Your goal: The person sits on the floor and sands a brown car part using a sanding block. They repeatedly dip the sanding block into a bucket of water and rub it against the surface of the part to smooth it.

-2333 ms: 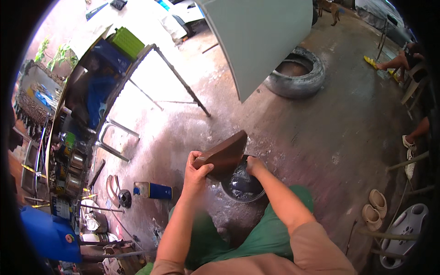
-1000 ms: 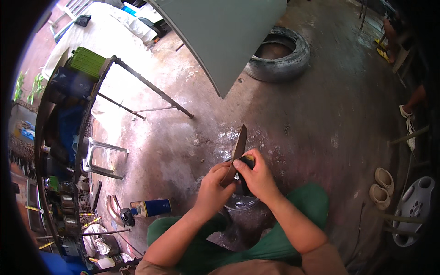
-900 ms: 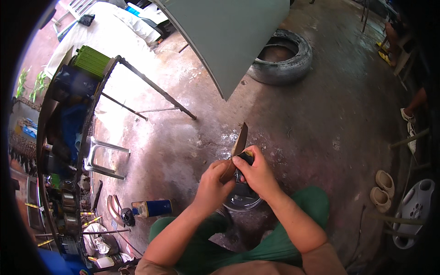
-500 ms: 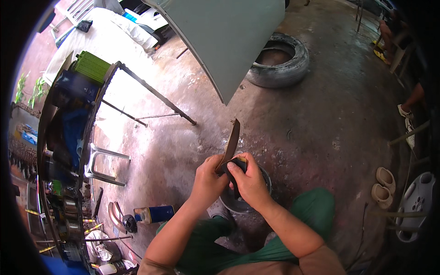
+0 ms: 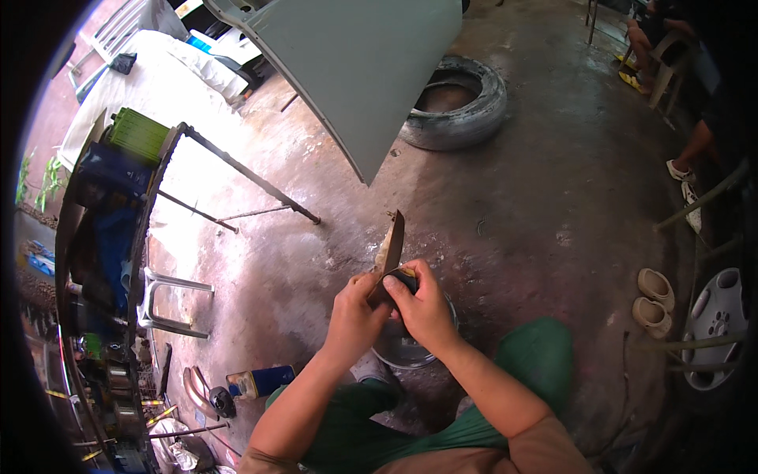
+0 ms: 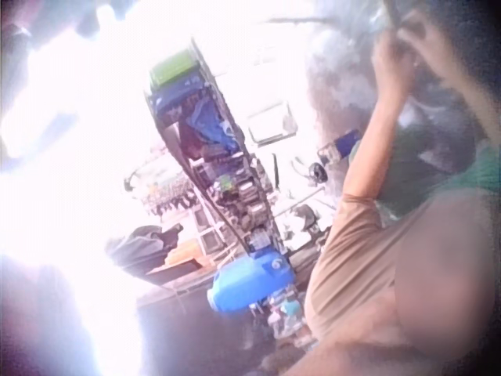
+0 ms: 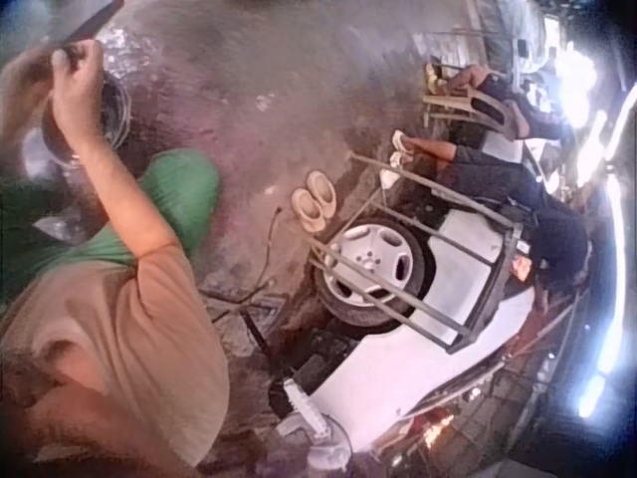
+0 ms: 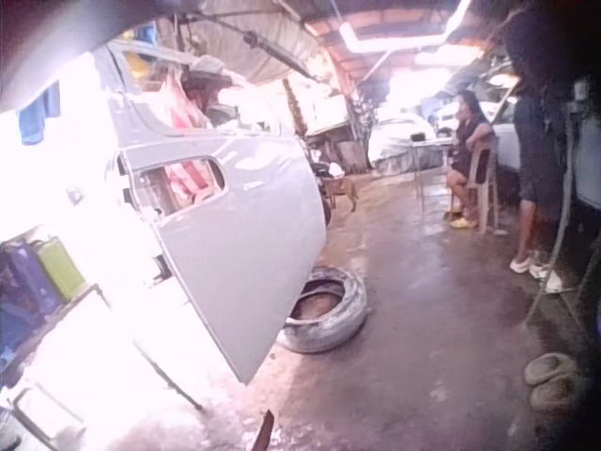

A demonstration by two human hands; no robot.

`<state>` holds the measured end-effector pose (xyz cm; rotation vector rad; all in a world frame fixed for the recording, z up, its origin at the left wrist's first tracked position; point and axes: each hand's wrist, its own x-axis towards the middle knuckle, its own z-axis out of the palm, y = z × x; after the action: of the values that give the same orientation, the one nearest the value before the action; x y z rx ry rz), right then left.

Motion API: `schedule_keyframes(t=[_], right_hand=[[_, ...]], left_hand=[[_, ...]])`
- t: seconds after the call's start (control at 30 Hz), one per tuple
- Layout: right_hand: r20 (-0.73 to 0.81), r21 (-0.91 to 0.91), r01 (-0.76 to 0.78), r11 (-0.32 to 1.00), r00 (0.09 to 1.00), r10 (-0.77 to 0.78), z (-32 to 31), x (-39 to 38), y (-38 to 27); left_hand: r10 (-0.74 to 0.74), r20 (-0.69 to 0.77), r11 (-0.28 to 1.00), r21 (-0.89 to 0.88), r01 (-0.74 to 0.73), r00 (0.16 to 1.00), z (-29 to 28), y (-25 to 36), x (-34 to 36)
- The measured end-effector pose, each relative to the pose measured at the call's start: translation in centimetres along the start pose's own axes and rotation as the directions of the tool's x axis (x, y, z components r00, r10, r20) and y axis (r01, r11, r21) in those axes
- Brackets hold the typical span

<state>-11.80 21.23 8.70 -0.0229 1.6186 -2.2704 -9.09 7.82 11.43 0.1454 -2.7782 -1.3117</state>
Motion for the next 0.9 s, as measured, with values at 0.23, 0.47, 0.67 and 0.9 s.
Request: schedule_keyframes(t=[0.23,0.47,0.67,0.9], right_hand=[[-0.028,-0.208,0.144,0.967,0.988,-0.153,-0.1,-0.2,0.9],[0.036,-0.471,0.478,0.741,0.85,-0.525,-0.2,0.2,1.8],[-0.06,-0.101,-0.007,0.995,0.998,0.001,-1.0,1.2,0.1],[0.023,-0.057,0.093,0.994,0.996,-0.092,-0.3,-0.2,0.8]], left_hand=[[0.074,-0.006,0.997,0.0,-0.074,0.997,0.6,-0.4,0.7],[0.139,-0.009,0.99,0.029,-0.138,0.99,0.3,-0.3,0.7],[0.113,0.107,0.994,0.0,-0.113,0.988,-0.2,0.0,0.6],[0.163,0.035,0.985,0.045,-0.164,0.986,-0.4,-0.2,1.3]])
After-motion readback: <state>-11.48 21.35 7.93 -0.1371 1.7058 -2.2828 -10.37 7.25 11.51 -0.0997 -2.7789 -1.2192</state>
